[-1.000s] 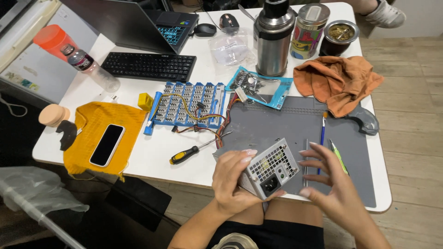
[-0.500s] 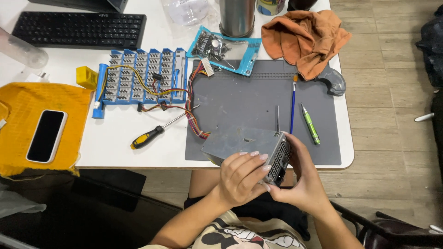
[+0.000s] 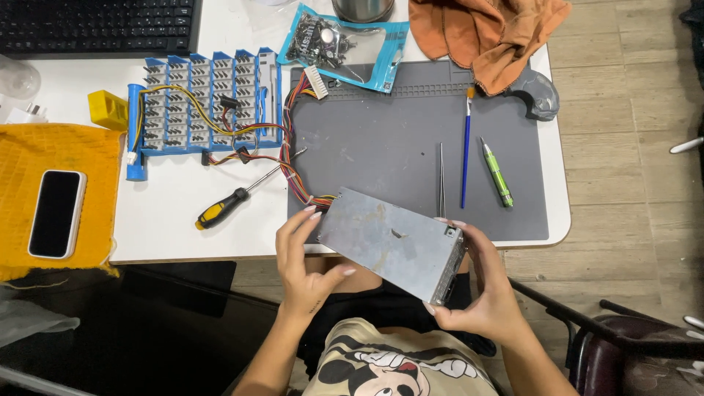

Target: The person uses a screwdriver to remove screws from a computer power supply unit on a table. They then flip the unit over and continue removing screws from the other side before setting the tool down.

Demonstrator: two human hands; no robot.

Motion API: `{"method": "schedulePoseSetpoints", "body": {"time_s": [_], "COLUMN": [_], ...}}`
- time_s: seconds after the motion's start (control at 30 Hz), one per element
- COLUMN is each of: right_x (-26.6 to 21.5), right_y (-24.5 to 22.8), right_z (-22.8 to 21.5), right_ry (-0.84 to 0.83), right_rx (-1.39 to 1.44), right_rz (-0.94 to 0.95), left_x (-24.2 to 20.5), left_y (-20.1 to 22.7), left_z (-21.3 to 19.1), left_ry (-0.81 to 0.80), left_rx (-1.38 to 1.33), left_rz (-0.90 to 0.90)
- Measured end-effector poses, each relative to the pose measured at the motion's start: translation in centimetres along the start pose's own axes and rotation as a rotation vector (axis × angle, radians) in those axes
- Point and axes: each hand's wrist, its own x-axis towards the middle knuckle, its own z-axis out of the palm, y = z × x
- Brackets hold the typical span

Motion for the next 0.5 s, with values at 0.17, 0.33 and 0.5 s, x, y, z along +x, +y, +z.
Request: {"method": "schedulePoseSetpoints", "body": {"time_s": [0.17,0.33,0.5], "right_x": [-2.1,-3.4,-3.7], "right_y": [2.5,3.7,4.1], "right_z": [-0.3,0.0,0.0], "right_ry": [-0.005,0.009,-0.011], "right_rx": [-0.026,-0.014,0.03], "right_rz": [-0.007,0.029,0.038], "left_x": [-1.1,-3.9,-7.5], "left_y": [0.6,0.4,-0.3], "left_z": [0.2,0.8,2.1], "left_ry": [0.028,0.071,-0.596], "left_rx": [-0.092,-0.121,-0.606], "left_rz": [-0.26,-0.438,-0.889]}}
